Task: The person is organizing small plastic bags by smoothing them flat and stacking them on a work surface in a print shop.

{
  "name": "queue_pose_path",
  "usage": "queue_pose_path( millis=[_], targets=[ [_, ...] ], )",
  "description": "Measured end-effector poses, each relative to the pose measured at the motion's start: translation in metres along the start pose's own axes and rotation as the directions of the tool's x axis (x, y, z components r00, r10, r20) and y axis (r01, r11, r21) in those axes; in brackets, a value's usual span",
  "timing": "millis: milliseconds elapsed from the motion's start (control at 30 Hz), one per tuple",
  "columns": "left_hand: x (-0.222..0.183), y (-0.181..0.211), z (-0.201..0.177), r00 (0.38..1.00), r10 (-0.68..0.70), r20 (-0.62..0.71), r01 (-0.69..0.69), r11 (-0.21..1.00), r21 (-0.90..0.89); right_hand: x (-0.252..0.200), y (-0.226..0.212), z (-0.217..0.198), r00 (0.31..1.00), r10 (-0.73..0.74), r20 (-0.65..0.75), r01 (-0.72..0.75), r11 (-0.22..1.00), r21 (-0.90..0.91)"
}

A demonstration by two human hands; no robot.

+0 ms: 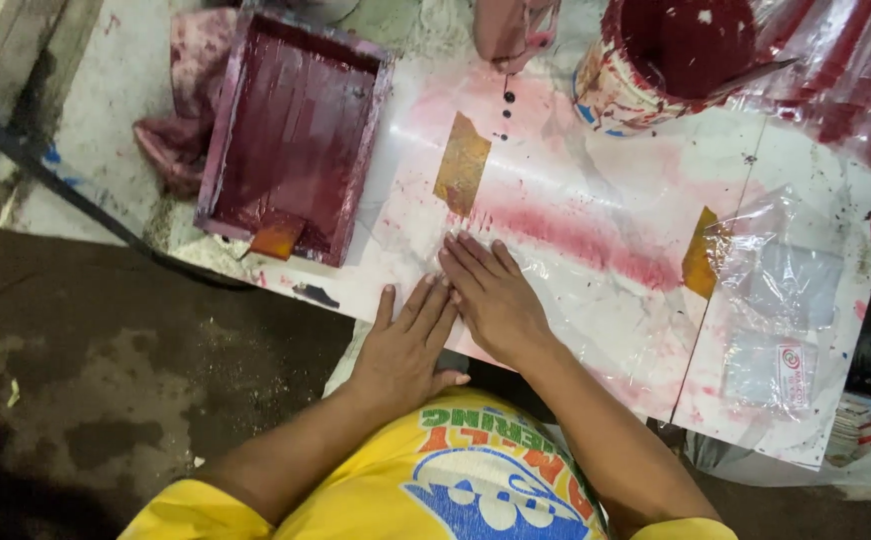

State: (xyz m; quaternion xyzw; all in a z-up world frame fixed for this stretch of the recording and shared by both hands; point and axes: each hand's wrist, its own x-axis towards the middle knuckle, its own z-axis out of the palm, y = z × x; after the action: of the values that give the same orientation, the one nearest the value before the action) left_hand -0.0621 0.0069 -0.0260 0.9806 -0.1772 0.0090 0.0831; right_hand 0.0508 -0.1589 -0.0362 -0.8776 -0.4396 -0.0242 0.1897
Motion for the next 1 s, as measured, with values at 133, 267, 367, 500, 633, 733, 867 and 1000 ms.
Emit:
queue_pose_path(
  millis=[133,267,367,500,633,733,867,1000],
  targets=[
    [-0.004,-0.003,0.003,1.000,-0.007,-0.013,0.007,1.000,-0.002,0.002,0.002,0.003,0.999,0.015,0.035,-0.014,1.000,-0.028],
    [-0.011,-0.005,-0.001,0.998,-0.008,-0.063,0.008,1.000,-0.013,0.004,-0.001,0.001,0.993,0.073,0.094,-0.068,0.996,-0.064],
    [-0.013,-0.009,0.000,0.995,-0.006,-0.099,0.005,1.000,-0.008,0.008,-0.001,-0.003,0.984,0.118,0.134,-0.113,0.992,-0.050],
    [-0.018,-0.007,0.008,0.989,-0.061,-0.137,0.061,0.998,-0.002,0.009,-0.006,-0.010,0.975,0.144,0.169,-0.147,0.989,0.007],
    [0.010,-0.010,0.003,0.914,-0.101,-0.394,0.066,0.993,-0.102,0.008,0.001,-0.009,0.985,0.105,0.138,-0.110,0.994,0.024],
    [0.038,-0.017,0.008,0.855,-0.095,-0.510,0.057,0.994,-0.090,0.005,0.001,-0.004,0.987,0.105,0.124,-0.105,0.994,-0.003],
    [0.064,-0.025,0.020,0.821,-0.123,-0.557,0.029,0.984,-0.175,0.008,-0.003,-0.009,0.982,0.135,0.134,-0.139,0.990,0.019],
    [0.065,-0.029,0.012,0.803,-0.110,-0.585,0.041,0.991,-0.130,0.010,-0.001,-0.006,0.983,0.137,0.122,-0.143,0.989,0.042]
  ],
)
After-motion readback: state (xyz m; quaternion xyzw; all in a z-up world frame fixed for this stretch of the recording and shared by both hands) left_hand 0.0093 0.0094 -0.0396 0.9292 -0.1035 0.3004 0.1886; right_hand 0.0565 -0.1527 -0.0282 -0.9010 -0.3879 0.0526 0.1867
